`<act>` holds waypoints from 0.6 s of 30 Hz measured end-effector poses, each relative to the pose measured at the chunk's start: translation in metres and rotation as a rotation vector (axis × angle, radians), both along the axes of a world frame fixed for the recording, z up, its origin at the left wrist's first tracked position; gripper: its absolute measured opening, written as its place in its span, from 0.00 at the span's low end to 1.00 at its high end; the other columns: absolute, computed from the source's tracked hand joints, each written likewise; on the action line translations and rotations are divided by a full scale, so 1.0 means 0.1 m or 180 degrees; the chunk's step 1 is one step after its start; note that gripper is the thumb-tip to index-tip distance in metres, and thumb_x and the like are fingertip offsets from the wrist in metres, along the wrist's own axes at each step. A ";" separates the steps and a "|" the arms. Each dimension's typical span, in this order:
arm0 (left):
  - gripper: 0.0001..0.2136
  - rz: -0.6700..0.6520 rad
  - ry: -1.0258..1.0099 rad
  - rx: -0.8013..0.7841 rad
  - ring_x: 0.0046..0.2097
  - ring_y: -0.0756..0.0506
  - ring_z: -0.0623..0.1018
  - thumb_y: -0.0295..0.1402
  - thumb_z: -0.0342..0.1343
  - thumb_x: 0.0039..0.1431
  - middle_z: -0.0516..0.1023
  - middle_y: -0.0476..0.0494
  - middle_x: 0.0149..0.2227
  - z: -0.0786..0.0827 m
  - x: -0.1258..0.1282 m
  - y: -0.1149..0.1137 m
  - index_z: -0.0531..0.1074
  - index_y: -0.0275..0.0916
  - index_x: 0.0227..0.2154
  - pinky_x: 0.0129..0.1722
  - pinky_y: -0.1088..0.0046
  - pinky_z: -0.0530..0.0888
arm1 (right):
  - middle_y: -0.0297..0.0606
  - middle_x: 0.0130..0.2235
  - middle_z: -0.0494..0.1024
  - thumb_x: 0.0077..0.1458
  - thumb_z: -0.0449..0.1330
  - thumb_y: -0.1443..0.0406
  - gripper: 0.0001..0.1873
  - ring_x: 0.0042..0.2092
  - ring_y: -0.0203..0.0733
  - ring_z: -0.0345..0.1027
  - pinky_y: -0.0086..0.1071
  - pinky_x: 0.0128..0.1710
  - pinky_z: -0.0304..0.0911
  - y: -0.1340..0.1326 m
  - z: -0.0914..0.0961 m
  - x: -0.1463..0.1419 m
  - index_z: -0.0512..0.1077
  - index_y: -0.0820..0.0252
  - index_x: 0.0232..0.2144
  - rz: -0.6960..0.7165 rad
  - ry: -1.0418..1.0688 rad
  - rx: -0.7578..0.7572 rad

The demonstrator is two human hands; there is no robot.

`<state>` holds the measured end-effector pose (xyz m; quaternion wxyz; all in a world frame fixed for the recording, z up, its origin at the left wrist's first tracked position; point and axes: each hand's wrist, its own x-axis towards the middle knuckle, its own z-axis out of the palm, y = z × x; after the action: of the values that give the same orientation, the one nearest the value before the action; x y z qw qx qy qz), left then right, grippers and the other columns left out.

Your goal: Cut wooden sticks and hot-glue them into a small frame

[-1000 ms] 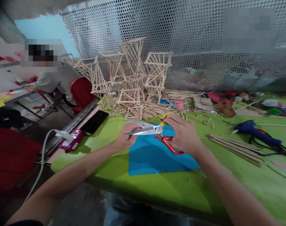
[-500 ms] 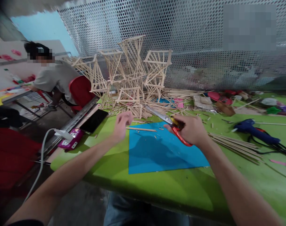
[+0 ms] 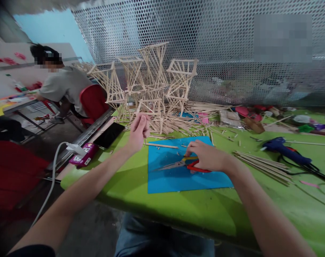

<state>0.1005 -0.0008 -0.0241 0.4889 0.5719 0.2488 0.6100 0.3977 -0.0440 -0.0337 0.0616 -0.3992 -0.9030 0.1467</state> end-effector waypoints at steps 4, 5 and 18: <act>0.20 -0.0168 0.0097 -0.0066 0.21 0.54 0.51 0.56 0.55 0.66 0.52 0.57 0.22 -0.05 0.02 -0.02 0.68 0.42 0.35 0.19 0.75 0.49 | 0.43 0.47 0.80 0.50 0.68 0.61 0.17 0.49 0.56 0.73 0.46 0.47 0.71 0.06 -0.07 0.20 0.80 0.52 0.44 -0.0032 0.0056 -0.0060; 0.20 -0.0232 0.0078 -0.0057 0.21 0.54 0.51 0.55 0.56 0.66 0.53 0.57 0.22 -0.06 0.03 -0.02 0.68 0.42 0.34 0.19 0.75 0.49 | 0.43 0.47 0.80 0.51 0.68 0.61 0.18 0.49 0.55 0.74 0.46 0.46 0.71 0.07 -0.07 0.25 0.80 0.51 0.46 -0.0013 0.0087 -0.0053; 0.15 -0.1395 -0.0398 -0.0562 0.40 0.50 0.80 0.47 0.64 0.63 0.79 0.45 0.38 -0.09 0.23 -0.28 0.75 0.39 0.37 0.46 0.69 0.79 | 0.41 0.48 0.82 0.68 0.57 0.52 0.19 0.41 0.44 0.74 0.39 0.43 0.66 -0.22 0.21 -0.37 0.75 0.54 0.53 -0.0359 0.0636 0.0894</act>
<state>0.1232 -0.0289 -0.0328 0.6721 0.5284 0.1403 0.4994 0.3603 -0.0660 -0.0131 0.2142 -0.4202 -0.8801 0.0543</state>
